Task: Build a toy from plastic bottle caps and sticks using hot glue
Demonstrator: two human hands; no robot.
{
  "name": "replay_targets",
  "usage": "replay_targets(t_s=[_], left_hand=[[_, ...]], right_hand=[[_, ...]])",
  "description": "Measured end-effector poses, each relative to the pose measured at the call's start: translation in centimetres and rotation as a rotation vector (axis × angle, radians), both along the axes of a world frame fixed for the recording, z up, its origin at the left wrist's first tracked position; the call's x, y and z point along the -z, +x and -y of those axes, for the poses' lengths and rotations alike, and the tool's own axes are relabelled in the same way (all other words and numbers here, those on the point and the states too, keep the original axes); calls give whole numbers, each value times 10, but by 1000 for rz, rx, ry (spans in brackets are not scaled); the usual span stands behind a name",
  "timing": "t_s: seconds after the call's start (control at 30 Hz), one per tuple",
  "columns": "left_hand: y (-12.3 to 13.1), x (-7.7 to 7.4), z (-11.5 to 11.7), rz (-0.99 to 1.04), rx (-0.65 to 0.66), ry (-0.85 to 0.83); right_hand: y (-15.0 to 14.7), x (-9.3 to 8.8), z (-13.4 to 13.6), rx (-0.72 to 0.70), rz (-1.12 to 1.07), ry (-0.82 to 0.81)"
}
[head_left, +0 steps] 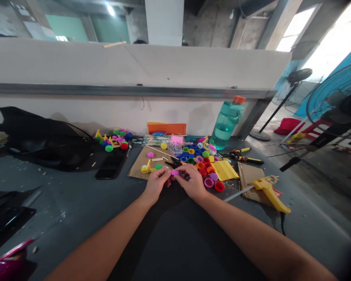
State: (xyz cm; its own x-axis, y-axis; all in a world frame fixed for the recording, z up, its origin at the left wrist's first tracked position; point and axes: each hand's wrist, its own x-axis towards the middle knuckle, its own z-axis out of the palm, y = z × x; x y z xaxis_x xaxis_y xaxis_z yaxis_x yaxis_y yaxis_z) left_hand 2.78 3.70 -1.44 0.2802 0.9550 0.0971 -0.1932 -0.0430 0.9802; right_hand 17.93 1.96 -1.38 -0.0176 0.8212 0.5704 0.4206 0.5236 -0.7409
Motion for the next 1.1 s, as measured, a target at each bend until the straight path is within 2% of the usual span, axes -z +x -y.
replay_targets(t_s=[0.57,1.1], left_hand=[[0,-1,0,-14,-19,4],[1,-5,2,-107,-15,31]], right_hand=[[1,1,0,-2,14,10],[-1,6,-1,-99,-191,-248]])
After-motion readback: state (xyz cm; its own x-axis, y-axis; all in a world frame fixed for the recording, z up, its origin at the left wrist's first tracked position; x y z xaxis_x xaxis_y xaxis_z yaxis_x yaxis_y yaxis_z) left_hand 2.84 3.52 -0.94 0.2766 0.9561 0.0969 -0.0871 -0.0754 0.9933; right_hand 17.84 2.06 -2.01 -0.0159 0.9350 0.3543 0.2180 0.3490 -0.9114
